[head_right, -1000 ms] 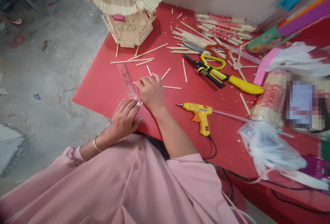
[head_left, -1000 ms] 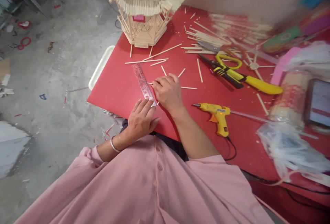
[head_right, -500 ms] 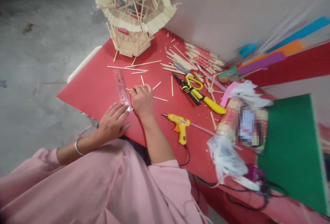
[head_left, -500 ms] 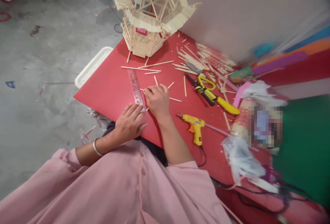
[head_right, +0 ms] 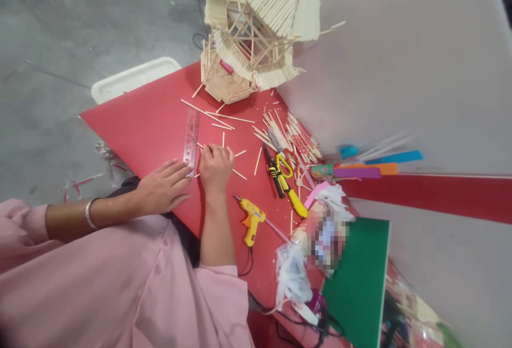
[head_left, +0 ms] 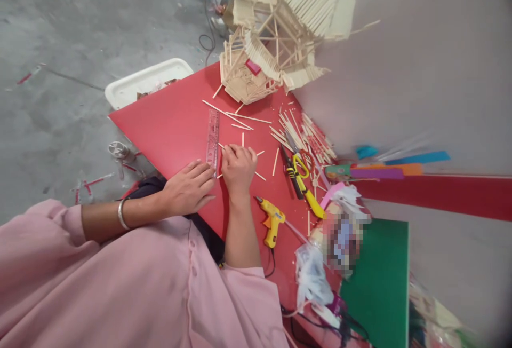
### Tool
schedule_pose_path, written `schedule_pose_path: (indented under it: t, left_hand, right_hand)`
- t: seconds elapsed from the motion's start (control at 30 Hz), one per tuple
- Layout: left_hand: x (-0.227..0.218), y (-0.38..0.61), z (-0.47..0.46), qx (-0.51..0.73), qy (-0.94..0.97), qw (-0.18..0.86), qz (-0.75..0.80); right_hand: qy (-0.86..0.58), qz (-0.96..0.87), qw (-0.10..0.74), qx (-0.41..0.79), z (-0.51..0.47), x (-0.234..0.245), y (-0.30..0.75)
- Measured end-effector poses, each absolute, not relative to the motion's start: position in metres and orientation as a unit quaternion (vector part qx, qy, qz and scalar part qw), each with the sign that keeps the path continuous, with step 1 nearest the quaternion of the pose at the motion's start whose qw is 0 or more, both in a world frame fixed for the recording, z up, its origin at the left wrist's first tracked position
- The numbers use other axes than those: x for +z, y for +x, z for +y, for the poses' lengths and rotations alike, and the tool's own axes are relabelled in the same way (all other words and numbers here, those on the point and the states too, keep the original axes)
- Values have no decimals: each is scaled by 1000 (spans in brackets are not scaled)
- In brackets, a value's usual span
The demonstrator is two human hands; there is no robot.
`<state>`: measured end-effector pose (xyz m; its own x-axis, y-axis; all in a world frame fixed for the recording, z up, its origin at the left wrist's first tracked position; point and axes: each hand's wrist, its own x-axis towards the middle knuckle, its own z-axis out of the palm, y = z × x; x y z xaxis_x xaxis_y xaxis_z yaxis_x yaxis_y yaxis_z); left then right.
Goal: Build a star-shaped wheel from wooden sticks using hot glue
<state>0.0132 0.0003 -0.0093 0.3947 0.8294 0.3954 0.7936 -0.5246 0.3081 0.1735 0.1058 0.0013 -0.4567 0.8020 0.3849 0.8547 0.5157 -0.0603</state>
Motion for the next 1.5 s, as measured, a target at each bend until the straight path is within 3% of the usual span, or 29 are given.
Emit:
schedule_pose_path:
  t: [1.5]
  left_hand:
    - [-6, 13, 1, 249, 838, 45, 483]
  right_hand:
    - [-503, -841, 190, -60, 104, 1, 171]
